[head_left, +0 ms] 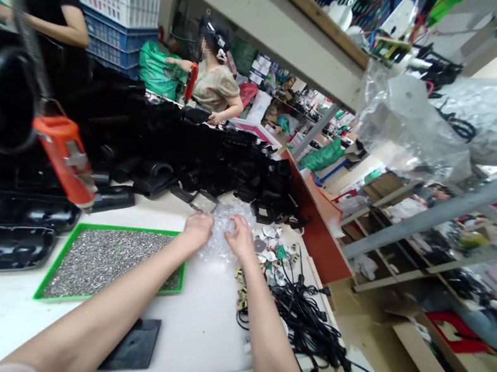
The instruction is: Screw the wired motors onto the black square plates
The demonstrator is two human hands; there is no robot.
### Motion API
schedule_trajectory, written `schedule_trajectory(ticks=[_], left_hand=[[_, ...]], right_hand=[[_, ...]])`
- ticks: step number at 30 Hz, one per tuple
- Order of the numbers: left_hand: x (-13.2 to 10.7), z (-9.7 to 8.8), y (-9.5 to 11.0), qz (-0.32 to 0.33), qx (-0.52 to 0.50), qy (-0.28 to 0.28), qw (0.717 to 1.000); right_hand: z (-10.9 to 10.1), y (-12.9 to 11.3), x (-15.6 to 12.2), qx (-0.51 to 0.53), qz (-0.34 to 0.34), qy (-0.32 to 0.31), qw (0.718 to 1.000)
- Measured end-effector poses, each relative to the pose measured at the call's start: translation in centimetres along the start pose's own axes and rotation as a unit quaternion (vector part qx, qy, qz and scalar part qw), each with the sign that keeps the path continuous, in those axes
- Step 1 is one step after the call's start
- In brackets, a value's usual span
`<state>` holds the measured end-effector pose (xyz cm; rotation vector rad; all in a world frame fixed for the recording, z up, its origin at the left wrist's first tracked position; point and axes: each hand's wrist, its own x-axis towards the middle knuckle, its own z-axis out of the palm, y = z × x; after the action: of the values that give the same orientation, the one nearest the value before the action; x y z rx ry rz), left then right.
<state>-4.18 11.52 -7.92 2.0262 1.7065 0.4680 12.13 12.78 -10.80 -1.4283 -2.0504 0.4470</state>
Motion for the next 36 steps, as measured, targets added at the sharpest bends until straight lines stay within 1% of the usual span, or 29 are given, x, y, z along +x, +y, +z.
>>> schedule_trajectory(ticks=[2, 3, 5, 7, 9, 11, 14, 15, 16, 18, 20, 21, 23, 24, 25, 26, 27, 28, 29, 30, 31, 32, 34, 35, 36], left_hand=[[-1.1, -0.6, -0.6, -0.035, -0.110, 0.017, 0.993], [-1.9, -0.9, -0.8, -0.055, -0.173, 0.030, 0.983], [-3.6, -1.3, -1.1, -0.091, -0.295, 0.048, 0.950], [-5.6, -1.4, -1.1, -0.125, -0.407, 0.045, 0.904], [-7.9, -1.3, -1.3, -0.151, -0.487, 0.030, 0.860], [-10.5, -1.0, -1.5, -0.180, -0.554, 0.011, 0.813], [-14.3, -0.3, -2.1, -0.233, -0.648, -0.013, 0.725], [-15.6, 0.0, -2.2, -0.244, -0.667, -0.015, 0.704], [-16.8, 0.3, -2.3, -0.249, -0.675, -0.013, 0.695], [-19.0, 0.7, -2.5, -0.246, -0.662, -0.003, 0.707], [-20.9, 0.9, -2.8, -0.254, -0.646, -0.001, 0.720], [-21.7, 0.9, -3.0, -0.263, -0.641, -0.006, 0.721], [-22.9, 0.9, -3.5, -0.284, -0.640, -0.021, 0.713], [-23.5, 0.9, -3.9, -0.291, -0.641, -0.029, 0.710], [-23.9, 0.9, -4.3, -0.294, -0.637, -0.038, 0.711], [-24.3, 0.9, -4.7, -0.294, -0.628, -0.048, 0.719], [-24.8, 1.0, -5.2, -0.289, -0.612, -0.059, 0.733], [-25.2, 1.0, -5.7, -0.279, -0.593, -0.070, 0.752], [-25.7, 1.0, -6.2, -0.261, -0.569, -0.082, 0.775], [-26.3, 1.0, -6.7, -0.237, -0.539, -0.090, 0.803], [-26.8, 0.9, -7.2, -0.207, -0.500, -0.084, 0.837], [-27.4, 0.8, -7.8, -0.173, -0.449, -0.065, 0.874], [-28.1, 0.4, -8.9, -0.092, -0.314, 0.004, 0.945], [-28.3, 0.3, -9.4, -0.049, -0.244, 0.037, 0.968], [-28.2, 0.3, -9.9, -0.006, -0.182, 0.057, 0.982]], right_hand=[[0.0, -0.3, 0.5, 0.006, 0.010, -0.002, 1.000], [0.0, -0.5, 0.7, 0.014, 0.014, -0.004, 1.000], [-0.4, -1.1, 0.8, 0.037, 0.026, -0.005, 0.999], [-0.9, -2.0, 0.0, 0.069, 0.041, 0.000, 0.997], [-1.3, -3.4, -1.9, 0.106, 0.058, 0.012, 0.993], [-1.3, -5.2, -4.9, 0.148, 0.075, 0.012, 0.986], [-0.6, -8.5, -10.1, 0.205, 0.094, -0.022, 0.974], [-0.2, -9.6, -11.7, 0.230, 0.102, -0.036, 0.967], [0.3, -10.6, -13.2, 0.258, 0.115, -0.043, 0.958], [1.3, -12.1, -15.4, 0.319, 0.153, -0.035, 0.935], [2.4, -13.1, -17.0, 0.385, 0.207, -0.015, 0.899], [3.0, -13.4, -17.5, 0.416, 0.235, -0.010, 0.878], [3.9, -13.6, -18.3, 0.472, 0.282, -0.017, 0.835], [4.3, -13.8, -18.6, 0.489, 0.298, -0.022, 0.820], [4.5, -13.9, -18.9, 0.497, 0.307, -0.025, 0.811], [4.7, -14.1, -19.2, 0.499, 0.312, -0.026, 0.808], [4.8, -14.4, -19.5, 0.496, 0.312, -0.027, 0.810], [4.7, -14.7, -19.8, 0.489, 0.310, -0.028, 0.815], [4.5, -15.1, -20.2, 0.474, 0.302, -0.032, 0.826], [4.3, -15.5, -20.6, 0.446, 0.290, -0.041, 0.846], [4.0, -15.9, -21.0, 0.403, 0.269, -0.048, 0.873], [3.7, -16.1, -21.4, 0.346, 0.236, -0.051, 0.907], [3.4, -16.3, -22.2, 0.209, 0.125, -0.046, 0.969], [3.5, -16.3, -22.4, 0.138, 0.054, -0.040, 0.988], [3.7, -16.1, -22.7, 0.072, -0.021, -0.029, 0.997]])
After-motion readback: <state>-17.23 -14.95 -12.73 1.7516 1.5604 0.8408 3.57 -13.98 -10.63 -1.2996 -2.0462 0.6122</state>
